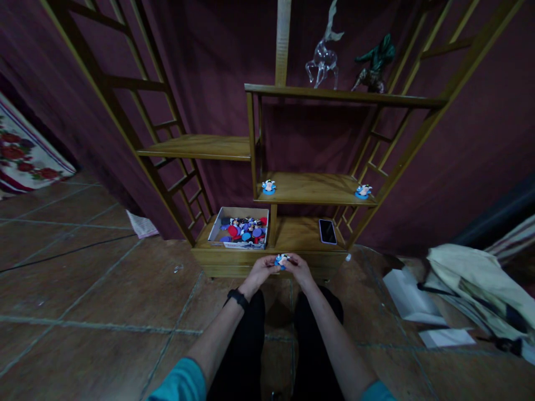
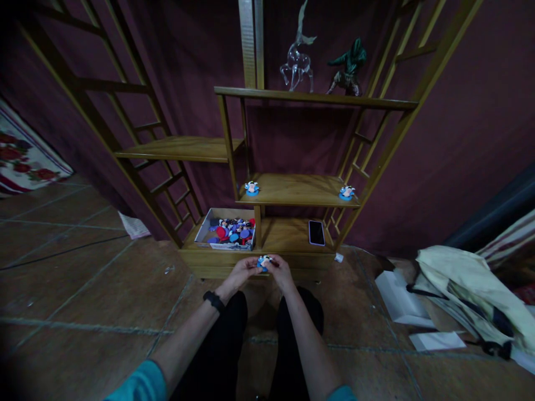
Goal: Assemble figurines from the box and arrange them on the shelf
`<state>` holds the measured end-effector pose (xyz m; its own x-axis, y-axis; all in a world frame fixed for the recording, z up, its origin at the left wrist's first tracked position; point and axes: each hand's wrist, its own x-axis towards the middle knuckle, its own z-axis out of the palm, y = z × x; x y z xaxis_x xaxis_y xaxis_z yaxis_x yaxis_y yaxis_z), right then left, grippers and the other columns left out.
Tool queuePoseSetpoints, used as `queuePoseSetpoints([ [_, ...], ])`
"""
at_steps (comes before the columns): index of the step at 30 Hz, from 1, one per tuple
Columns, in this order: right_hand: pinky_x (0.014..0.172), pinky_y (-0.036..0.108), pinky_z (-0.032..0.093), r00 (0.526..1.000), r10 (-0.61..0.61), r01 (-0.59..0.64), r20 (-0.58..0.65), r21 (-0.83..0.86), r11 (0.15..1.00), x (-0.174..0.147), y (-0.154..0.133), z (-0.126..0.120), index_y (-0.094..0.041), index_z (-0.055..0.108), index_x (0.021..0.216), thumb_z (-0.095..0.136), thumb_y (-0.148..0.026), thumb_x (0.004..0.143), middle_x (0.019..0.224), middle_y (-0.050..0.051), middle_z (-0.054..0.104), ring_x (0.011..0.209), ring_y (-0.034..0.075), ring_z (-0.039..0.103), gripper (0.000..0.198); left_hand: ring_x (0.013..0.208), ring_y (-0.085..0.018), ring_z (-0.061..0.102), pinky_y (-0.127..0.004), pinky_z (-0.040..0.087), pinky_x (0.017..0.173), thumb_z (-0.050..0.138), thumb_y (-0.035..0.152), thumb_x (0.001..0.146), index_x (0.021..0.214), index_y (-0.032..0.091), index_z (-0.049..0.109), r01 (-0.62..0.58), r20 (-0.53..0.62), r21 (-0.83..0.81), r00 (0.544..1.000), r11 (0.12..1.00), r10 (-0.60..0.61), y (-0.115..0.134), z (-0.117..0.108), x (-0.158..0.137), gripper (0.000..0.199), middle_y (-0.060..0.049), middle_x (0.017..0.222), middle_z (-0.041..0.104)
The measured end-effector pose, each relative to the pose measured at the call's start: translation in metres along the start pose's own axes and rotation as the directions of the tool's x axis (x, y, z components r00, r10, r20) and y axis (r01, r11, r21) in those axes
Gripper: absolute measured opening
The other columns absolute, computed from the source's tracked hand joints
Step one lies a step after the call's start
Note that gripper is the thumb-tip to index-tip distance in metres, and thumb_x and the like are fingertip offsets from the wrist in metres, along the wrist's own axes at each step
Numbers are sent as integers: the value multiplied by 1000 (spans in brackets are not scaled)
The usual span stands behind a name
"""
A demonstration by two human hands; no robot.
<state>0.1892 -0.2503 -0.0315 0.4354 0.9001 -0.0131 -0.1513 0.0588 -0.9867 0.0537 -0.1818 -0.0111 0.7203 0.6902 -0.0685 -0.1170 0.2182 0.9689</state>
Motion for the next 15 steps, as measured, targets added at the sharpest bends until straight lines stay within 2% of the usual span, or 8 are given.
queuePoseSetpoints([
  [5,66,29,49,1000,-21,21,-12,-4,1000,1,0,0,-21,65,83,72,-37,55,78,1,68,72,18,62,33,78,-16,60,-28,43,78,76,22,55,86,12,67,23,10,-5,1000,1000,-23,0,0,-1,34,-6,81,68],
  [15,65,28,48,997,-78,78,9,-52,996,1,-1,-1,-20,63,76,69,-34,59,73,1,66,68,16,60,23,76,-16,60,-28,43,76,77,23,54,84,12,67,33,8,6,999,999,-33,-3,0,0,34,-6,81,69],
])
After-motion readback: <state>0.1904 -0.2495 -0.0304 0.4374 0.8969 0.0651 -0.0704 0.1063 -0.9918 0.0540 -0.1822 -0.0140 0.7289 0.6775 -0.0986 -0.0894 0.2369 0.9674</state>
